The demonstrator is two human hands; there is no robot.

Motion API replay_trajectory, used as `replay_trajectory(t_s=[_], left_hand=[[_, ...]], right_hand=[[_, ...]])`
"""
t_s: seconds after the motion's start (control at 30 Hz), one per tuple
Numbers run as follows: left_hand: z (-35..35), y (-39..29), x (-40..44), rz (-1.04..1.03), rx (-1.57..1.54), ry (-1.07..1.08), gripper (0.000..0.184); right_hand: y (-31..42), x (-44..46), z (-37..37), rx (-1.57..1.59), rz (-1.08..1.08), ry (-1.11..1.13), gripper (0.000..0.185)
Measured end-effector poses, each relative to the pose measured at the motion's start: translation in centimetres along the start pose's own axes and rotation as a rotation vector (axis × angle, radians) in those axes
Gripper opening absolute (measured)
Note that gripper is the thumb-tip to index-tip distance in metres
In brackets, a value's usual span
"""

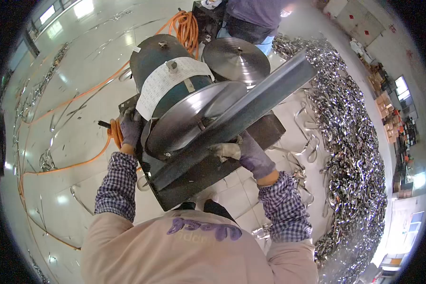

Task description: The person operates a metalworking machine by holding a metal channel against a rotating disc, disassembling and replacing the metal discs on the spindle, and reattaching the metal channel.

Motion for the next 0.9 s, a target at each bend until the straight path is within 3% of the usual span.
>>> replay_trajectory(t_s=[0.1, 0.17, 0.23, 0.33, 0.43, 0.7, 0.8, 0.9], left_hand=[[0.8, -1.2, 0.0, -0.046, 0.058, -0.023, 0.029], [1.0, -1.8, 0.1, -0.074, 0.071, -0.029, 0.028], [0.7, -2.0, 0.3, -0.077, 0.043, -0.008, 0.028], [1.9, -3.9, 0.1, -0.142, 0.07, -0.052, 0.028], [0.9, -2.7, 0.2, -0.094, 0.078, -0.032, 0.028], [0.8, -3.0, 0.2, -0.071, 0.075, -0.007, 0.029], [0.6, -2.9, 0.3, -0.085, 0.103, -0.017, 0.03], [1.2, -2.8, 0.1, -0.108, 0.081, -0.042, 0.031]], right_hand=[[-2.3, 0.3, 1.1, 0.456, -0.159, 0.032, 0.058], [-2.1, 0.2, 1.1, 0.43, -0.146, 0.033, 0.06], [-0.5, -0.5, 1.2, 0.01, 0.001, -0.016, 0.061], [-1.6, -0.1, 3.3, 0.004, -0.022, -0.043, 0.028], [-3.4, 0.8, 4.0, 0.115, -0.009, 0.015, 0.05], [-3.5, 0.6, 4.9, 0.229, -0.015, 0.008, 0.053], [-0.6, -0.7, 3.7, 0.016, 0.071, -0.169, 0.066], [4.5, -3.0, 1.8, -0.521, 0.407, -0.425, 0.077]])
Point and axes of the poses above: each hand's wrist, its own x-axis towards the middle knuckle, its own z-axis out of the back of the hand, y = z × x, the point moved 10 cm from there along x, towards the middle knuckle, and after that the axes turned 15 degrees about x, right-handed, at the moved point
